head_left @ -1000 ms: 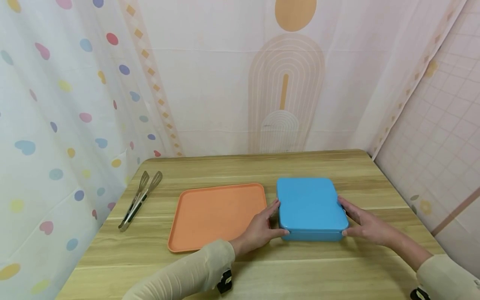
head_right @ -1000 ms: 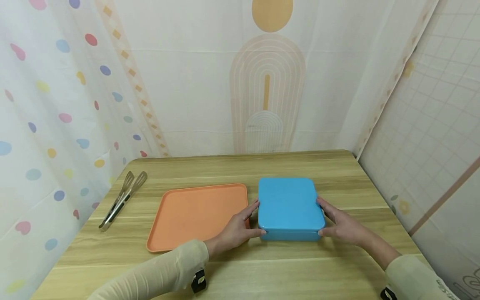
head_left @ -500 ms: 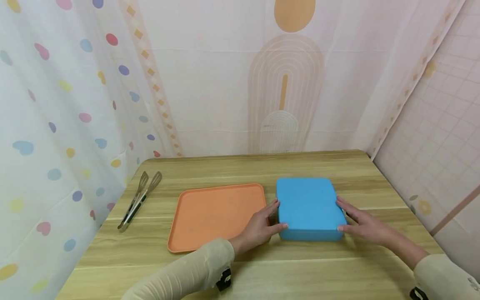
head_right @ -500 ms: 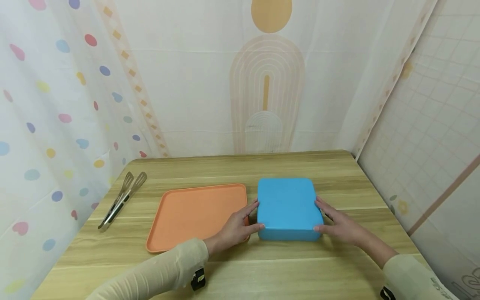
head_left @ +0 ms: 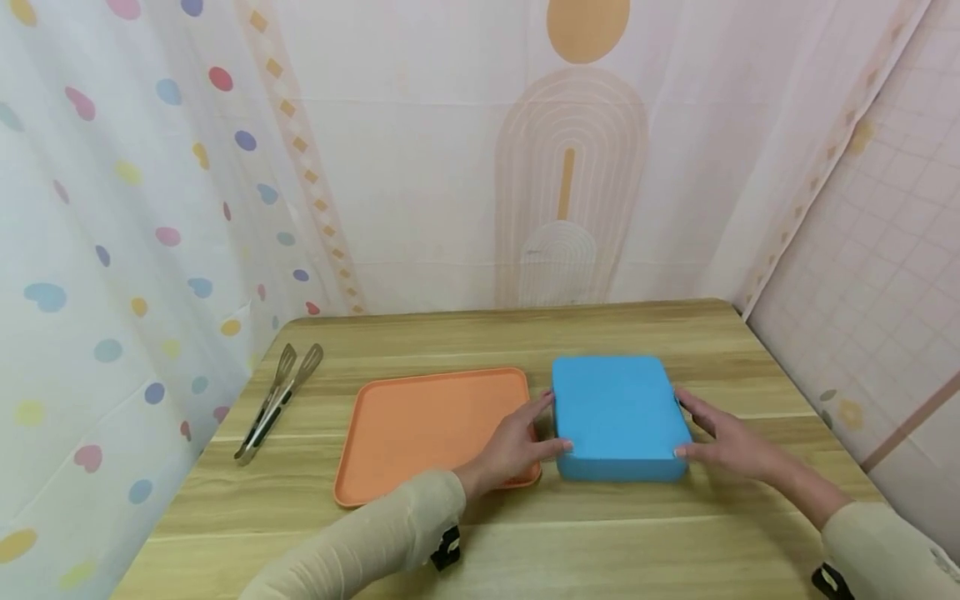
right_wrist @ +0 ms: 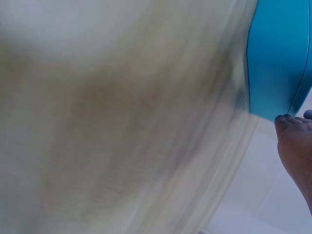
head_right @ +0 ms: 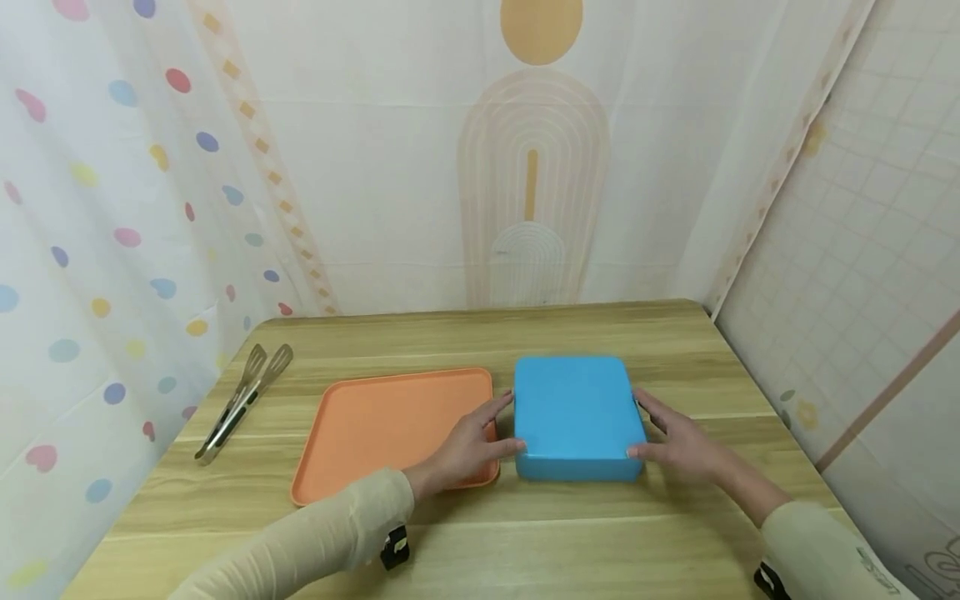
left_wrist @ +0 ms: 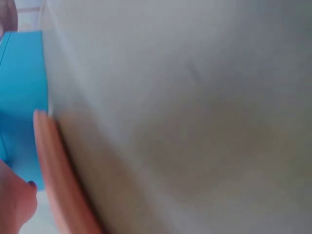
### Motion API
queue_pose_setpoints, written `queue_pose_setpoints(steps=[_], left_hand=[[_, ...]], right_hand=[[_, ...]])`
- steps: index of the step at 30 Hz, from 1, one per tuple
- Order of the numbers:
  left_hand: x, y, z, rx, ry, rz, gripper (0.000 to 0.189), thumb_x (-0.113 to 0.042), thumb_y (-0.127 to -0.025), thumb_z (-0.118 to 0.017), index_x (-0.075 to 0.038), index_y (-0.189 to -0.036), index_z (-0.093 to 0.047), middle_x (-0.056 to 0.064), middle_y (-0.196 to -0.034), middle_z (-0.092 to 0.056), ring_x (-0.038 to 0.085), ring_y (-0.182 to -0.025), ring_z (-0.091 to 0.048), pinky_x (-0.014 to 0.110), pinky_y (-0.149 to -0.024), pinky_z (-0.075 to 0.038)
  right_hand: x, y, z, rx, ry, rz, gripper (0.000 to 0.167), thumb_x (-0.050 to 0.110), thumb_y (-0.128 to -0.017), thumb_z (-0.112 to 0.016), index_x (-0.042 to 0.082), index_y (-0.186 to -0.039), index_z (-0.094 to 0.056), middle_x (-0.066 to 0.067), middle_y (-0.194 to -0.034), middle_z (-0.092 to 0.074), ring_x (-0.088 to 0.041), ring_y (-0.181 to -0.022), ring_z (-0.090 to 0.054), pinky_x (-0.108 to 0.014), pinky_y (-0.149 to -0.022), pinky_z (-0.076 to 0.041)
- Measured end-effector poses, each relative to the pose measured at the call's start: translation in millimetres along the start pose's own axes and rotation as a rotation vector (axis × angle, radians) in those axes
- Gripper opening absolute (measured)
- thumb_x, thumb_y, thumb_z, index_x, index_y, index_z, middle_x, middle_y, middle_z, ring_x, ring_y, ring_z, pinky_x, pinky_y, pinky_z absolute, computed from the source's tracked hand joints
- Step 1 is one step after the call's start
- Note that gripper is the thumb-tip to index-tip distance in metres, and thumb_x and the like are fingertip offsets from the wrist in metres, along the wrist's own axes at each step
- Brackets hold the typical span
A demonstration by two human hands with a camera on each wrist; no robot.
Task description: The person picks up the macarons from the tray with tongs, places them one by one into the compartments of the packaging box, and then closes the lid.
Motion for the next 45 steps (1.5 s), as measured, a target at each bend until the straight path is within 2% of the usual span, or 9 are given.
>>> queue_pose_setpoints(steps=[4,7,12,17,27,37,45], left_hand=[[1.8,-18.5,9.4,0.051,-0.039,0.018,0.092,-0.049,-0.088,-0.073,-0.020,-0.159,-0.022,0.001,-0.163,-0.021,0.020,-0.148,-0.020,0.048,-0.114,-0.027],[4.3,-30.0,14.2,0.090,-0.087,0.033,0.097,-0.051,-0.086,-0.074,-0.020,-0.160,-0.020,-0.004,-0.163,-0.018,0.021,-0.148,-0.019,0.048,-0.114,-0.026],[10.3,-38.9,14.5,0.154,-0.150,0.063,0.101,-0.055,-0.084,-0.074,-0.024,-0.160,-0.015,-0.009,-0.164,-0.013,0.020,-0.149,-0.017,0.049,-0.114,-0.025],[13.5,-40.4,12.0,0.195,-0.171,0.060,0.101,-0.057,-0.085,-0.071,-0.026,-0.160,-0.012,-0.008,-0.165,-0.008,0.020,-0.149,-0.015,0.050,-0.114,-0.024],[17.9,-42.2,8.6,0.207,-0.195,0.046,0.099,-0.059,-0.087,-0.068,-0.025,-0.160,-0.010,-0.015,-0.163,-0.004,0.019,-0.149,-0.015,0.048,-0.115,-0.024],[16.1,-41.4,3.5,0.218,-0.174,0.042,0.098,-0.056,-0.088,-0.068,-0.026,-0.161,-0.009,-0.015,-0.164,-0.002,0.019,-0.150,-0.013,0.049,-0.115,-0.024],[12.9,-42.8,3.8,0.219,-0.200,0.038,0.098,-0.056,-0.089,-0.067,-0.026,-0.161,-0.009,-0.008,-0.166,-0.004,0.020,-0.150,-0.014,0.049,-0.115,-0.024]], right_hand=[[-3.7,-14.2,7.5,0.009,0.008,-0.030,0.101,0.027,-0.088,-0.077,-0.011,-0.154,-0.011,-0.040,-0.153,-0.017,-0.064,-0.132,-0.026,-0.068,-0.101,-0.031],[-3.5,-24.9,9.8,0.036,0.011,-0.032,0.104,0.029,-0.088,-0.077,-0.010,-0.155,-0.008,-0.040,-0.154,-0.013,-0.064,-0.133,-0.023,-0.068,-0.102,-0.030],[-9.6,-35.9,6.2,0.102,0.006,-0.061,0.109,0.032,-0.088,-0.077,-0.009,-0.155,-0.001,-0.038,-0.156,-0.006,-0.060,-0.138,-0.015,-0.067,-0.106,-0.024],[-13.4,-38.0,2.8,0.134,-0.039,-0.072,0.110,0.030,-0.088,-0.077,-0.009,-0.154,0.003,-0.037,-0.157,0.000,-0.057,-0.141,-0.009,-0.067,-0.108,-0.019],[-21.0,-39.4,0.4,0.133,-0.108,-0.056,0.108,0.024,-0.091,-0.074,-0.006,-0.154,0.007,-0.035,-0.158,0.007,-0.055,-0.143,0.002,-0.068,-0.109,-0.009],[-25.3,-37.6,-0.2,0.137,-0.123,-0.063,0.108,0.023,-0.091,-0.074,-0.007,-0.154,0.008,-0.035,-0.157,0.008,-0.055,-0.142,0.003,-0.069,-0.108,-0.008],[-24.6,-36.9,1.8,0.137,-0.124,-0.066,0.107,0.023,-0.091,-0.073,-0.006,-0.155,0.008,-0.035,-0.157,0.008,-0.056,-0.142,0.003,-0.070,-0.108,-0.008]])
Point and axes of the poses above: each hand's wrist, its own y-axis away from the middle knuckle, its own z-axis out of the back of the hand, x = y × z, the point moved 9 cm from there along -y, towards the middle knuckle
